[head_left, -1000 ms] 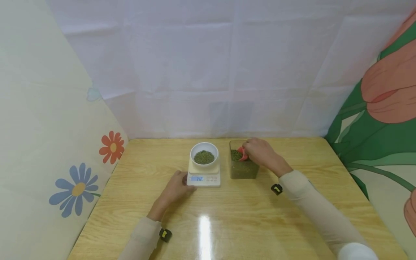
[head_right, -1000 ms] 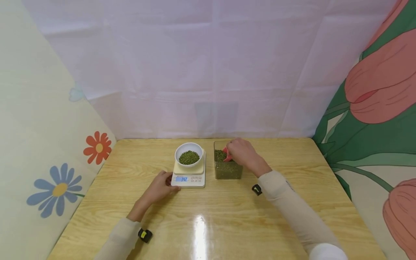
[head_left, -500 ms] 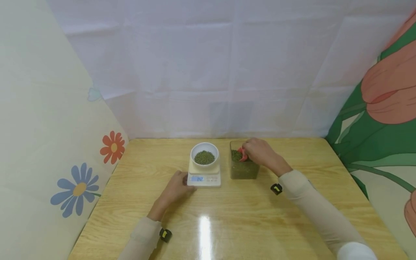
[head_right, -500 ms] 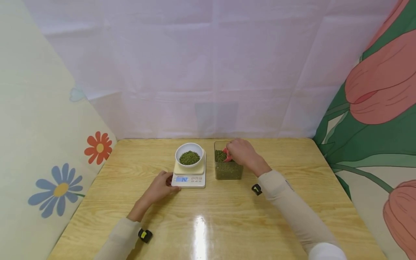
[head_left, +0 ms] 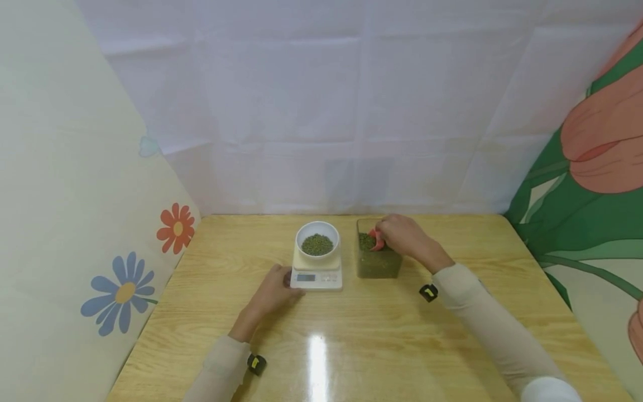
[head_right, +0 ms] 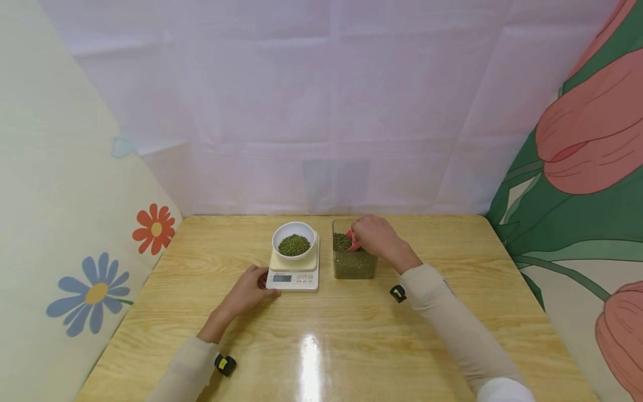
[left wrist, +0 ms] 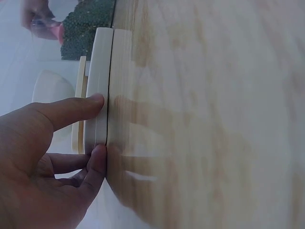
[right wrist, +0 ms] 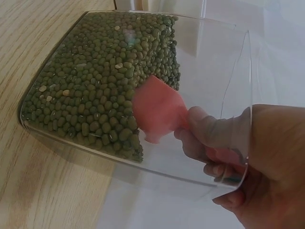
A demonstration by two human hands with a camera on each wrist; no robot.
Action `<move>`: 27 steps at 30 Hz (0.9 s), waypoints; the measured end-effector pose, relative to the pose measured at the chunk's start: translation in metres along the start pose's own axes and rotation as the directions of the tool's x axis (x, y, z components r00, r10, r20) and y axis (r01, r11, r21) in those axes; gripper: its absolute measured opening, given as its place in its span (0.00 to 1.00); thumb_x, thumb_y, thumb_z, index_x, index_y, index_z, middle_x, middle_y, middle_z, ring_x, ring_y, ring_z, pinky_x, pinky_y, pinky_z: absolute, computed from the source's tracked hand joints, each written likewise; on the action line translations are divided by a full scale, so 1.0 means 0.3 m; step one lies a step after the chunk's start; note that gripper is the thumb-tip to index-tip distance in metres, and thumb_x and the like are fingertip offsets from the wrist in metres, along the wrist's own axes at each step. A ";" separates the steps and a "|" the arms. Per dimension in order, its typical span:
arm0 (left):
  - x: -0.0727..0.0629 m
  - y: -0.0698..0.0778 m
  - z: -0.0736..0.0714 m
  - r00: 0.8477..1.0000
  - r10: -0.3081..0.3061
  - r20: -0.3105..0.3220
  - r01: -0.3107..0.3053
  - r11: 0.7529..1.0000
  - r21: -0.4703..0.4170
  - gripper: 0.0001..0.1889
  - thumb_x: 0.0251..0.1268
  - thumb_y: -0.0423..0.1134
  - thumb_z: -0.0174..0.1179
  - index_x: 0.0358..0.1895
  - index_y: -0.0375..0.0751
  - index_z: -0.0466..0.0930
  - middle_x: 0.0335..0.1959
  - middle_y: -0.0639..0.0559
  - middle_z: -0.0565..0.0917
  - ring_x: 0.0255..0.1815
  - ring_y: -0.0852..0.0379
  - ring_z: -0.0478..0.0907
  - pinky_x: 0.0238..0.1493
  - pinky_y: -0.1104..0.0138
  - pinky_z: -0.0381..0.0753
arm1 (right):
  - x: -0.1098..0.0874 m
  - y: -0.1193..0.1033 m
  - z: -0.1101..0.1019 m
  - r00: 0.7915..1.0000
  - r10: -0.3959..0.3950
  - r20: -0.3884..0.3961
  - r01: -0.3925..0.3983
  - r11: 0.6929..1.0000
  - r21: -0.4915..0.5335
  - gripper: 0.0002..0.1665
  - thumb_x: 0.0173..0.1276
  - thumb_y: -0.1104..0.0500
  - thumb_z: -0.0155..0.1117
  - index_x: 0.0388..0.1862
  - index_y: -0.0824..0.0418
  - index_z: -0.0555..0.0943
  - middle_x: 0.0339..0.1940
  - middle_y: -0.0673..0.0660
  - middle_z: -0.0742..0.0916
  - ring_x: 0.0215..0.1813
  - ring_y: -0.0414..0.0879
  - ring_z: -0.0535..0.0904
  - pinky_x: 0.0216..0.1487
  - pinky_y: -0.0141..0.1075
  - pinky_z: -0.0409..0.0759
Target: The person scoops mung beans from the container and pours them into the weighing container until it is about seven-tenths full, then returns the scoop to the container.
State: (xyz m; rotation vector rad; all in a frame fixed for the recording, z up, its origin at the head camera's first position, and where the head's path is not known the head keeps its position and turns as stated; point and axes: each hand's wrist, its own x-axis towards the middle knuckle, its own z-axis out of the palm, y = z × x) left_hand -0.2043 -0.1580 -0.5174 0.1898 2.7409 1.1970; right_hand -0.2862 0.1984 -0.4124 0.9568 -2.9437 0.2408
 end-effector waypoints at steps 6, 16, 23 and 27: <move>0.000 -0.001 0.000 1.000 0.003 0.003 -0.003 1.000 -0.006 0.30 0.56 0.38 0.80 0.62 0.35 0.84 0.49 0.44 0.79 0.48 0.51 0.75 0.60 0.49 0.83 | -0.002 0.003 0.000 1.000 0.006 0.002 -0.006 1.000 0.013 0.13 0.73 0.69 0.68 0.28 0.58 0.87 0.30 0.53 0.89 0.36 0.49 0.85 0.39 0.44 0.86; 0.003 -0.004 0.004 1.000 0.004 0.005 -0.004 1.000 -0.012 0.31 0.56 0.39 0.80 0.63 0.34 0.84 0.48 0.44 0.78 0.47 0.51 0.74 0.59 0.51 0.83 | -0.011 0.003 -0.013 1.000 -0.005 0.012 0.004 0.999 0.039 0.12 0.73 0.71 0.67 0.30 0.59 0.88 0.31 0.56 0.89 0.38 0.51 0.86 0.42 0.47 0.87; 0.002 -0.002 0.001 1.000 -0.001 0.006 0.001 1.000 -0.016 0.31 0.56 0.39 0.80 0.64 0.35 0.83 0.49 0.44 0.78 0.47 0.51 0.74 0.59 0.50 0.83 | -0.007 0.007 -0.016 1.000 -0.011 0.017 0.011 0.999 0.053 0.11 0.74 0.70 0.66 0.31 0.60 0.88 0.33 0.56 0.89 0.39 0.52 0.86 0.45 0.49 0.87; 0.003 -0.003 0.000 1.000 -0.003 0.005 0.003 1.000 -0.013 0.31 0.56 0.39 0.80 0.64 0.35 0.84 0.49 0.44 0.78 0.47 0.51 0.74 0.59 0.51 0.83 | -0.006 0.011 -0.016 1.000 -0.004 0.024 0.003 0.998 0.060 0.10 0.76 0.67 0.66 0.33 0.60 0.88 0.35 0.57 0.90 0.41 0.53 0.86 0.48 0.50 0.88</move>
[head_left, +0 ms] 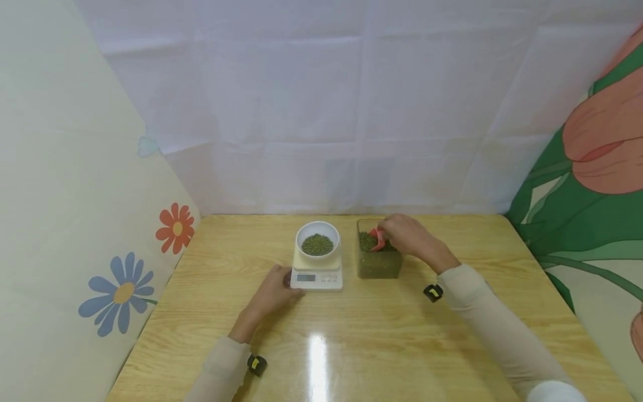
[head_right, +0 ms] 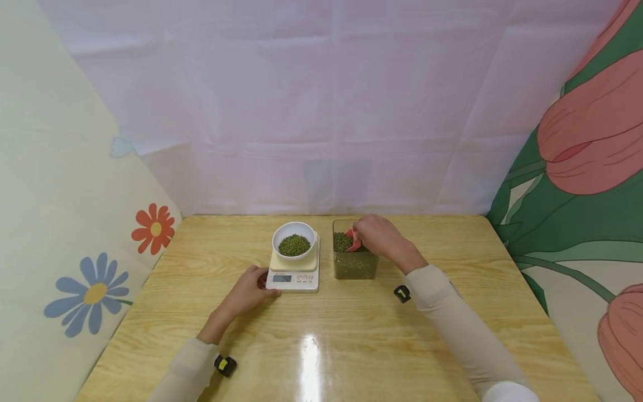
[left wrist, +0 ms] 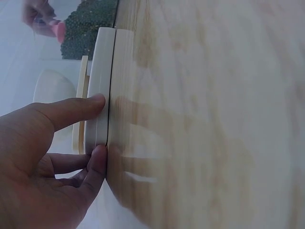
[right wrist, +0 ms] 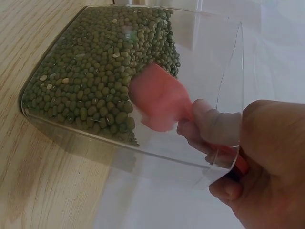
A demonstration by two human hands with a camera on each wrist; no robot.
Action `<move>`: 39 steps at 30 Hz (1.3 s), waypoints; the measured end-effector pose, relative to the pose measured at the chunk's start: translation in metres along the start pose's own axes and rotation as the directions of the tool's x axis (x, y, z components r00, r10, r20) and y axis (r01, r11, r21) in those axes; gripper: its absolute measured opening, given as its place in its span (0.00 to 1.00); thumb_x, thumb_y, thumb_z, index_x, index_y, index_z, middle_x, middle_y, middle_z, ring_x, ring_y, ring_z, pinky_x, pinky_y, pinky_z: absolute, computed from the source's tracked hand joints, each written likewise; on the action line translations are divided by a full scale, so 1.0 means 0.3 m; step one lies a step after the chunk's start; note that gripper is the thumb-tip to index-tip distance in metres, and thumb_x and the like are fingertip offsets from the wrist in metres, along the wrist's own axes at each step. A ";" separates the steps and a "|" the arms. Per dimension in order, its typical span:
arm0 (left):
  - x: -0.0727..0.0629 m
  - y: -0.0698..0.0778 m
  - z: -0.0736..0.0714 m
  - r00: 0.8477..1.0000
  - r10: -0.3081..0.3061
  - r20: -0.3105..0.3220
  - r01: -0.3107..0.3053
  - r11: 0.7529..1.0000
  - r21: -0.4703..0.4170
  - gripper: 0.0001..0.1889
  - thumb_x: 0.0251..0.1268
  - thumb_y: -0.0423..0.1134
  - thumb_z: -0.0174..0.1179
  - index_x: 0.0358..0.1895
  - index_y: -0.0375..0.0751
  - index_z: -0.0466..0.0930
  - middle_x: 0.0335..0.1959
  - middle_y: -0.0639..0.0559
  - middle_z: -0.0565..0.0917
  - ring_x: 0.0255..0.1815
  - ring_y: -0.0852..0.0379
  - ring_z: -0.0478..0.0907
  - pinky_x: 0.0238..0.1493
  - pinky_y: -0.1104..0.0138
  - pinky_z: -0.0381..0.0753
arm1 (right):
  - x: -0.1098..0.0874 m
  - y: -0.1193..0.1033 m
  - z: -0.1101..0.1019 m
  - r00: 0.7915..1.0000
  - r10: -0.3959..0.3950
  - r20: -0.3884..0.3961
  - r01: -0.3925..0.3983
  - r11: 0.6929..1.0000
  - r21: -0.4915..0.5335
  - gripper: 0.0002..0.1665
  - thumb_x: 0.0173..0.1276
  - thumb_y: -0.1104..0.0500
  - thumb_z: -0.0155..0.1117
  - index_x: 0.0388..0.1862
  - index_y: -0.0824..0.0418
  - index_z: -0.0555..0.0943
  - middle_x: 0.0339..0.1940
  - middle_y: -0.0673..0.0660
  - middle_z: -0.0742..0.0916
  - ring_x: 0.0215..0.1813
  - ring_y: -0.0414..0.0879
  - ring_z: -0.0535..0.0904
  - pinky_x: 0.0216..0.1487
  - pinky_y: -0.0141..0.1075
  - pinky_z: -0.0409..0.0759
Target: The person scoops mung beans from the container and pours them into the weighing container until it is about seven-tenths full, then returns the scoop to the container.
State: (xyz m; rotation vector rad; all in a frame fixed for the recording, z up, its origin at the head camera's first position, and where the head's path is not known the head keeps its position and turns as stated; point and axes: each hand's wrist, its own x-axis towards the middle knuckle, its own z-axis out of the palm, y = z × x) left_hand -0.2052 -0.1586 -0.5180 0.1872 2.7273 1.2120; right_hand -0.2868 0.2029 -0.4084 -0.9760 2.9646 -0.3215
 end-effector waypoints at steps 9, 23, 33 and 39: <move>-0.001 0.002 -0.001 1.000 -0.002 0.002 0.002 1.000 0.006 0.31 0.56 0.39 0.80 0.63 0.34 0.84 0.49 0.44 0.78 0.47 0.51 0.74 0.58 0.51 0.83 | -0.011 0.011 0.000 1.000 0.010 -0.016 -0.010 1.000 -0.001 0.08 0.77 0.67 0.64 0.45 0.65 0.90 0.38 0.59 0.90 0.43 0.54 0.86 0.50 0.51 0.87; 0.001 0.007 -0.002 1.000 -0.007 -0.005 0.007 1.000 0.018 0.30 0.56 0.39 0.80 0.63 0.35 0.84 0.49 0.44 0.79 0.49 0.50 0.74 0.61 0.48 0.82 | -0.036 0.020 -0.003 0.999 0.020 -0.036 -0.018 0.998 0.065 0.13 0.79 0.66 0.62 0.55 0.70 0.87 0.50 0.66 0.90 0.55 0.63 0.86 0.61 0.57 0.84; 0.000 0.003 -0.004 1.000 0.008 -0.005 -0.008 1.000 0.013 0.28 0.56 0.39 0.80 0.61 0.36 0.86 0.48 0.45 0.79 0.48 0.51 0.74 0.59 0.49 0.82 | -0.046 0.021 -0.009 0.999 0.028 -0.044 -0.023 0.994 0.105 0.12 0.78 0.66 0.63 0.54 0.69 0.87 0.49 0.65 0.90 0.54 0.63 0.86 0.61 0.58 0.84; 0.000 0.006 -0.004 1.000 0.007 -0.004 -0.007 1.000 0.011 0.29 0.55 0.39 0.81 0.61 0.36 0.85 0.48 0.44 0.79 0.47 0.51 0.74 0.59 0.50 0.82 | -0.050 0.023 -0.007 0.998 0.028 -0.060 -0.021 0.993 0.113 0.12 0.78 0.65 0.63 0.53 0.69 0.88 0.48 0.65 0.90 0.53 0.63 0.86 0.61 0.59 0.83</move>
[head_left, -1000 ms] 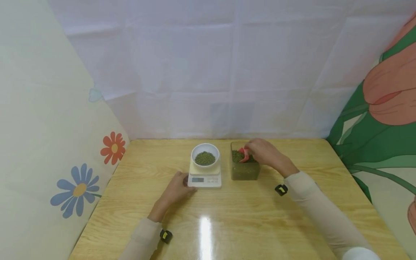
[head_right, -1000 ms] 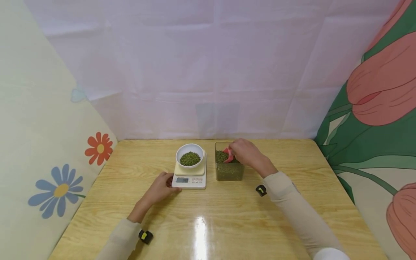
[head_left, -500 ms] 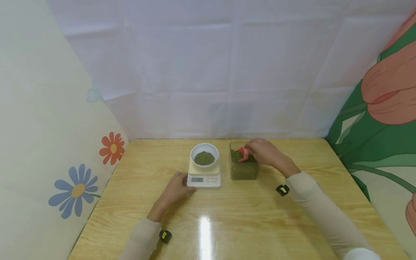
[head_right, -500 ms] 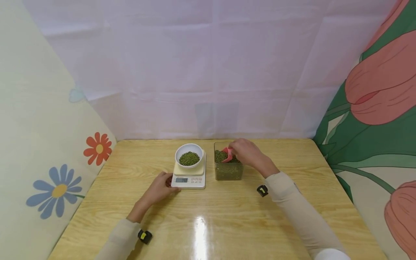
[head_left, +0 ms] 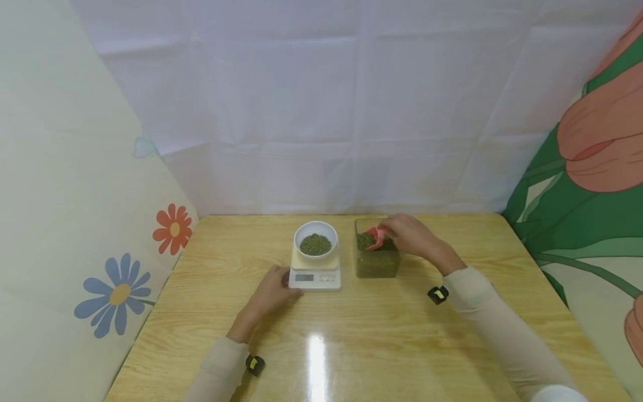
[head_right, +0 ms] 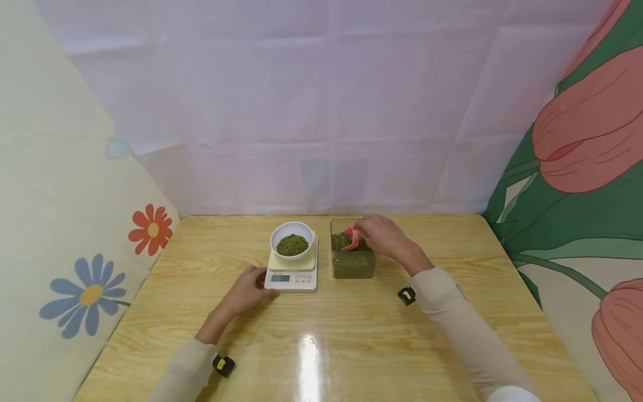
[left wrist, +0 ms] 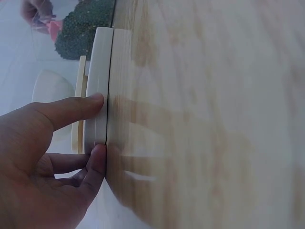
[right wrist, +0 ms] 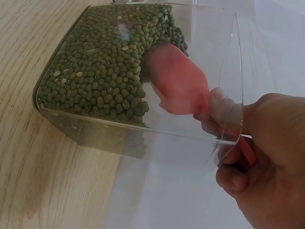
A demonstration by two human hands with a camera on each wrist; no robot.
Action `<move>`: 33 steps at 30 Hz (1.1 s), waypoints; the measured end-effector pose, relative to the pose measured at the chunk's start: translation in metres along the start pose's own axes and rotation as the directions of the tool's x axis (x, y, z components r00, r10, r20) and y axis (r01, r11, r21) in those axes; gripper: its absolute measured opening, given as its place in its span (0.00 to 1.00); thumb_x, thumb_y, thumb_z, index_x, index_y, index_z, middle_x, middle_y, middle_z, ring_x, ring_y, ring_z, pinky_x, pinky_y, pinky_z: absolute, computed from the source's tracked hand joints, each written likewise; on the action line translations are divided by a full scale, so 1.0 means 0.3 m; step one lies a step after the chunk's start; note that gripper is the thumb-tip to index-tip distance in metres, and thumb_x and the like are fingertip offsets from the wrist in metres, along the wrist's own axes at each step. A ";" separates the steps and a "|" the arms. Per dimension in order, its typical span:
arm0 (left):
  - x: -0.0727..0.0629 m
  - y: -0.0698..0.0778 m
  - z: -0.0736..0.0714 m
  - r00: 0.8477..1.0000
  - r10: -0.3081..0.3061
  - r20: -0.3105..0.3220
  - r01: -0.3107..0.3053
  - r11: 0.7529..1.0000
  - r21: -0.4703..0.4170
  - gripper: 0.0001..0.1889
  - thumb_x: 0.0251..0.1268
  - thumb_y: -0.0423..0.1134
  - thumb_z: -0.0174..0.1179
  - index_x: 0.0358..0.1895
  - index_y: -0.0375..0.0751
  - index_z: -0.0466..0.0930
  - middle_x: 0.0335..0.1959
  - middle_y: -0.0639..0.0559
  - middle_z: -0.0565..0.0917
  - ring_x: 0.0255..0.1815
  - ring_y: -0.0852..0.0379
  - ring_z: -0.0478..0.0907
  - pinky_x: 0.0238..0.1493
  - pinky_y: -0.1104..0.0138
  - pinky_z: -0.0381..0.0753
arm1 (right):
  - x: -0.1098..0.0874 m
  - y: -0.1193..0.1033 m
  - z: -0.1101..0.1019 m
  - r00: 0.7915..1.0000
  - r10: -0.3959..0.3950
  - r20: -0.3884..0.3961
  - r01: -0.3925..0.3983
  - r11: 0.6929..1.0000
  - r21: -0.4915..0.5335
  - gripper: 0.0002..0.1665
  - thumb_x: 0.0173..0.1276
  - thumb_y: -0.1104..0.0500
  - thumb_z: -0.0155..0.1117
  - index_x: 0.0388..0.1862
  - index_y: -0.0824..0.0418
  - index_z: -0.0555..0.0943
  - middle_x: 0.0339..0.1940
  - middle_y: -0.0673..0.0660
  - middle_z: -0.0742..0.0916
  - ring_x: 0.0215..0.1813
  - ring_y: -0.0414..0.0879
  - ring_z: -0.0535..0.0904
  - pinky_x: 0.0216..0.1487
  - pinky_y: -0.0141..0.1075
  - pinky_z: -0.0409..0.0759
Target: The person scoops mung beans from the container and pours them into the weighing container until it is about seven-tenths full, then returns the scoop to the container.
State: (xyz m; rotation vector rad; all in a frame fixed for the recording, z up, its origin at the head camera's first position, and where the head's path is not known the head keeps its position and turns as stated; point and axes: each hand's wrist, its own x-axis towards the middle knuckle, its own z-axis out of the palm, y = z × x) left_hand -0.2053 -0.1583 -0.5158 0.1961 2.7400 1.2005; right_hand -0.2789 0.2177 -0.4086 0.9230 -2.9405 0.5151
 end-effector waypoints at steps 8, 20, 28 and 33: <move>0.002 0.004 -0.002 1.000 -0.006 0.005 0.006 1.000 0.002 0.30 0.55 0.38 0.80 0.62 0.35 0.85 0.48 0.44 0.79 0.47 0.51 0.74 0.58 0.50 0.83 | -0.005 0.003 0.003 1.000 0.002 -0.020 -0.002 1.000 0.027 0.12 0.78 0.65 0.64 0.53 0.69 0.88 0.49 0.65 0.91 0.54 0.64 0.86 0.61 0.60 0.83; -0.002 0.000 -0.002 1.000 -0.006 0.001 0.006 1.000 -0.002 0.29 0.55 0.38 0.81 0.62 0.36 0.85 0.48 0.44 0.79 0.47 0.51 0.74 0.58 0.51 0.82 | -0.006 0.009 0.013 0.998 0.003 -0.062 -0.001 1.000 0.025 0.13 0.75 0.61 0.68 0.52 0.68 0.89 0.48 0.65 0.92 0.52 0.64 0.87 0.60 0.60 0.84; -0.002 0.000 -0.002 1.000 0.008 0.000 -0.008 1.000 -0.001 0.28 0.55 0.39 0.81 0.60 0.35 0.86 0.46 0.45 0.78 0.45 0.52 0.73 0.52 0.56 0.82 | -0.013 0.008 0.003 0.998 0.043 -0.050 -0.040 0.998 0.058 0.14 0.76 0.60 0.68 0.54 0.67 0.88 0.49 0.65 0.92 0.53 0.63 0.88 0.59 0.60 0.84; -0.004 0.000 -0.003 1.000 0.007 0.001 -0.007 1.000 -0.007 0.29 0.56 0.39 0.81 0.61 0.35 0.85 0.46 0.45 0.78 0.45 0.52 0.73 0.52 0.56 0.81 | -0.019 0.014 0.000 0.997 0.060 -0.055 -0.055 0.995 0.083 0.16 0.77 0.60 0.66 0.56 0.68 0.87 0.51 0.67 0.91 0.55 0.65 0.87 0.61 0.61 0.83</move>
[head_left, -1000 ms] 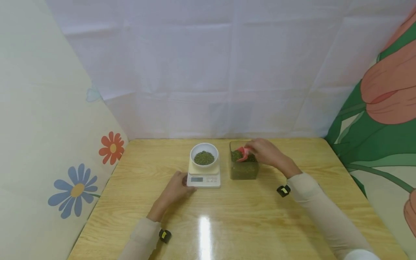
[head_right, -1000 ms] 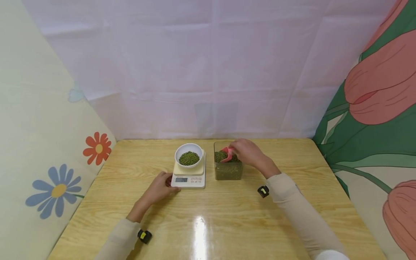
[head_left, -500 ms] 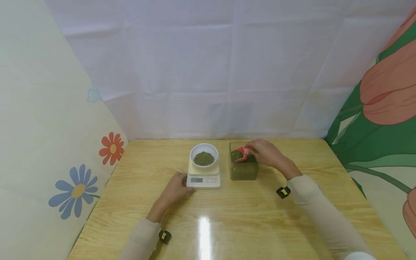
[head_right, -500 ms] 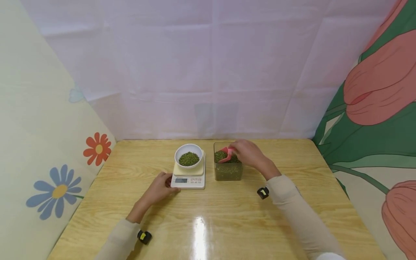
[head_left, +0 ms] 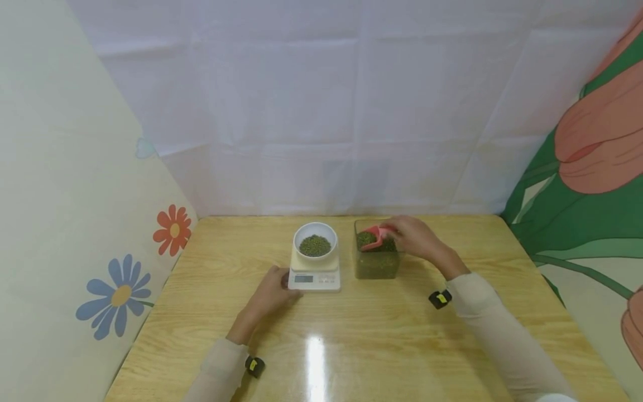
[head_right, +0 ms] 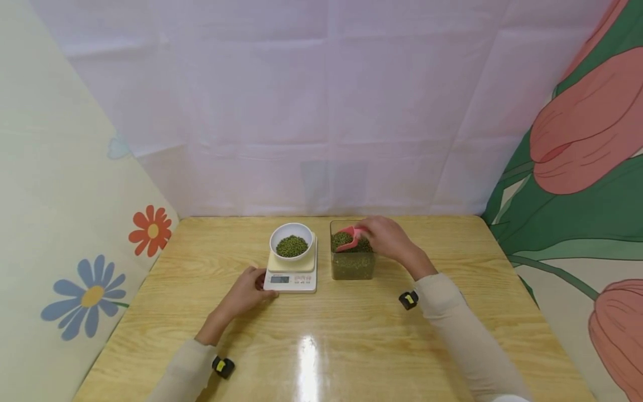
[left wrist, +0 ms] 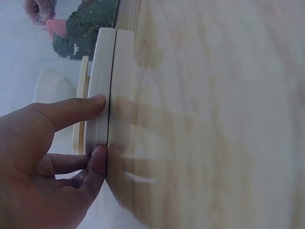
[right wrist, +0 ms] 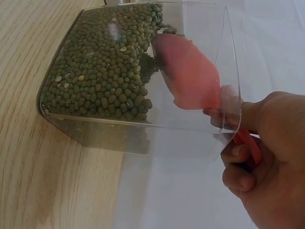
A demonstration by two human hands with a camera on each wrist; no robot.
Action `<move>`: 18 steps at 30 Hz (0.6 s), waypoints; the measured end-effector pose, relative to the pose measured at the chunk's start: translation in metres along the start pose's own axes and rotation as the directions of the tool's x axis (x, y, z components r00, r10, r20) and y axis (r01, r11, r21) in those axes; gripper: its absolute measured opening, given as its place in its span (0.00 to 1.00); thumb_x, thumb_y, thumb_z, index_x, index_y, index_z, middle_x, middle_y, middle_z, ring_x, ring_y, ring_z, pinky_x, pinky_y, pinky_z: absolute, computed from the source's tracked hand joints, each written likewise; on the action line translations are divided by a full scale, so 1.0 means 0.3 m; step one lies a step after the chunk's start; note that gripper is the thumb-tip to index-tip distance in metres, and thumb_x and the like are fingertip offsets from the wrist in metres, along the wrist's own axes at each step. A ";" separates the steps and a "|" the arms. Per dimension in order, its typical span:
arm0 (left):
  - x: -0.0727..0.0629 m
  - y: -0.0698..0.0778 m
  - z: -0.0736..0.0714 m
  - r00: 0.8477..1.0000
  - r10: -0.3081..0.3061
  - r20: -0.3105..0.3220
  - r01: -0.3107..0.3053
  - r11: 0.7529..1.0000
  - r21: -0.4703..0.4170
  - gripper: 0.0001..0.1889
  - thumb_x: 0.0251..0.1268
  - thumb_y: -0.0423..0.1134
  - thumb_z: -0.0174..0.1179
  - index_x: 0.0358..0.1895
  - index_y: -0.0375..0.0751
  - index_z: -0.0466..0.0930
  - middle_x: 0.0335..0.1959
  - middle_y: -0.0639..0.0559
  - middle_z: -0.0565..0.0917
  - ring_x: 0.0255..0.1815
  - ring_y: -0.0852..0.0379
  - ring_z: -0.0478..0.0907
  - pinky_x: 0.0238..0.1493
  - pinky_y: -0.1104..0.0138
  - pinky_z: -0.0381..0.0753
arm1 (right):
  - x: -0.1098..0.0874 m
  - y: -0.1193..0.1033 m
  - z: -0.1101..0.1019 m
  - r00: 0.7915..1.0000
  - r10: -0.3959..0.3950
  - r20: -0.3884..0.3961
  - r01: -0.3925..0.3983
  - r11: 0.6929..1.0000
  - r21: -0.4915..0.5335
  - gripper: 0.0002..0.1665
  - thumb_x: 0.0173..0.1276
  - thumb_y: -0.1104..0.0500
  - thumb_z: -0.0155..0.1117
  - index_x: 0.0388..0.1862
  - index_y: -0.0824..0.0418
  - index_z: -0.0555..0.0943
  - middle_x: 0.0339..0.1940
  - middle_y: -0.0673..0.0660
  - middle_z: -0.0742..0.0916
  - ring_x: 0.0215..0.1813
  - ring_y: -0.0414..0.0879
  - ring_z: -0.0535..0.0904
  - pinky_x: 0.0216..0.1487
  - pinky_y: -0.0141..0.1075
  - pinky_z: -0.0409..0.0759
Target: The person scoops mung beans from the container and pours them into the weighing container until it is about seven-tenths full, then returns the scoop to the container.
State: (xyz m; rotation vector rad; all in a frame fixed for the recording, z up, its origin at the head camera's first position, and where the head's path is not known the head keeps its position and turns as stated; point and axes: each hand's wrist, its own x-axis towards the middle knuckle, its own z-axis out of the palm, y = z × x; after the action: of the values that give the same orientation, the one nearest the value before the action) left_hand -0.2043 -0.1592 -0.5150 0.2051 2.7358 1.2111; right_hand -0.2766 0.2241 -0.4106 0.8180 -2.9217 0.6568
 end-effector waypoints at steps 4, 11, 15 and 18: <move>0.001 -0.001 0.000 1.000 0.003 -0.001 -0.003 1.000 0.004 0.28 0.55 0.39 0.81 0.60 0.35 0.86 0.46 0.45 0.78 0.45 0.52 0.73 0.52 0.57 0.81 | -0.003 0.003 0.003 1.000 0.015 -0.011 -0.014 1.000 0.017 0.17 0.76 0.60 0.67 0.58 0.69 0.87 0.53 0.68 0.91 0.57 0.66 0.87 0.62 0.62 0.82; 0.003 -0.005 0.002 1.000 0.006 -0.002 -0.006 1.000 0.006 0.29 0.56 0.40 0.80 0.61 0.36 0.85 0.46 0.45 0.78 0.45 0.52 0.73 0.52 0.57 0.82 | -0.012 0.003 0.008 0.999 0.050 -0.019 -0.049 0.997 0.058 0.19 0.77 0.60 0.66 0.60 0.71 0.85 0.53 0.68 0.90 0.57 0.66 0.86 0.62 0.61 0.82; 0.003 -0.005 0.003 1.000 0.012 -0.004 -0.012 1.000 0.004 0.28 0.55 0.39 0.81 0.60 0.36 0.86 0.46 0.45 0.79 0.45 0.52 0.74 0.52 0.56 0.82 | -0.013 0.007 0.014 0.998 0.060 -0.029 -0.058 0.995 0.084 0.18 0.78 0.60 0.65 0.59 0.70 0.85 0.53 0.68 0.90 0.56 0.65 0.86 0.62 0.61 0.82; 0.003 -0.004 0.002 1.000 0.012 -0.005 -0.012 1.000 0.006 0.28 0.55 0.39 0.81 0.60 0.36 0.86 0.46 0.45 0.79 0.46 0.52 0.74 0.53 0.54 0.82 | -0.012 0.012 0.019 0.997 0.059 -0.046 -0.054 0.993 0.101 0.17 0.79 0.60 0.64 0.58 0.69 0.86 0.53 0.68 0.91 0.56 0.65 0.86 0.62 0.61 0.83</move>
State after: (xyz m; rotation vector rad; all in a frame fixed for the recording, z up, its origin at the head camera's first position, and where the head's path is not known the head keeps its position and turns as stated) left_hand -0.2052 -0.1594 -0.5164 0.2194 2.7468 1.2078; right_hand -0.2750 0.2263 -0.4179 0.7189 -2.8978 0.8215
